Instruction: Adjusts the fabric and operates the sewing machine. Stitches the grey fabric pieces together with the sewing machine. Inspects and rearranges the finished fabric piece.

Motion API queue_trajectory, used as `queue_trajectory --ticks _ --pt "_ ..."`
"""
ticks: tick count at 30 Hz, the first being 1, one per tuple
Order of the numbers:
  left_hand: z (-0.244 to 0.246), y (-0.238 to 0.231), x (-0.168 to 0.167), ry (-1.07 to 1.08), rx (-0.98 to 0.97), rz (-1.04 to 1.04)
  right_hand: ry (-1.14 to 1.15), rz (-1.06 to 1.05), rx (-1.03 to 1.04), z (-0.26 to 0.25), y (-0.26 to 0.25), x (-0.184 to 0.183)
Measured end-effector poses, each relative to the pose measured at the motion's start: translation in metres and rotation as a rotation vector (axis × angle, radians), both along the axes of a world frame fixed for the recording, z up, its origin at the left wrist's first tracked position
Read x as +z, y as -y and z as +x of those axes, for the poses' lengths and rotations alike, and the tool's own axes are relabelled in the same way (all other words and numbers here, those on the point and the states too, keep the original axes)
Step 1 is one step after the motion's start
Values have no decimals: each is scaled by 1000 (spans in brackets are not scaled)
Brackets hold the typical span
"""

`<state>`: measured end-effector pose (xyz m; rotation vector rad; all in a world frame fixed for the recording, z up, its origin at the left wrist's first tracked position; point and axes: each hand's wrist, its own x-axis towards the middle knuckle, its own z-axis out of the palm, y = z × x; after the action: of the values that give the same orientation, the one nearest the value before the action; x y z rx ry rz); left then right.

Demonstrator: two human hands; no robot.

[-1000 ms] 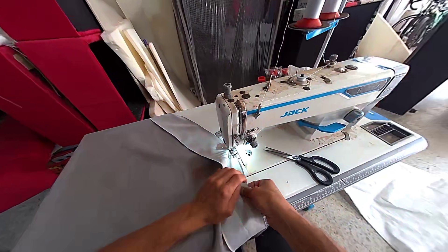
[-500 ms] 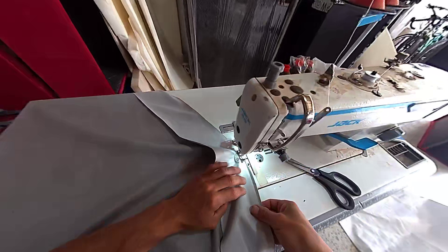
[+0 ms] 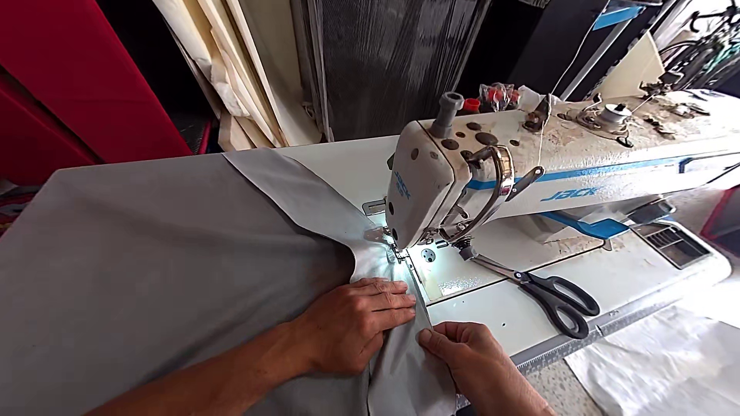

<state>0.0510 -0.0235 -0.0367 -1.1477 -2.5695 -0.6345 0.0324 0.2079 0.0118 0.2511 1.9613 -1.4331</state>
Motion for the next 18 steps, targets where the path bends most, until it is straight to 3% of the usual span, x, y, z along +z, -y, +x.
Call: queue_trajectory --ticks 18 --pt "-6 1 4 74 20 -74 23 17 -16 0 -1 1"
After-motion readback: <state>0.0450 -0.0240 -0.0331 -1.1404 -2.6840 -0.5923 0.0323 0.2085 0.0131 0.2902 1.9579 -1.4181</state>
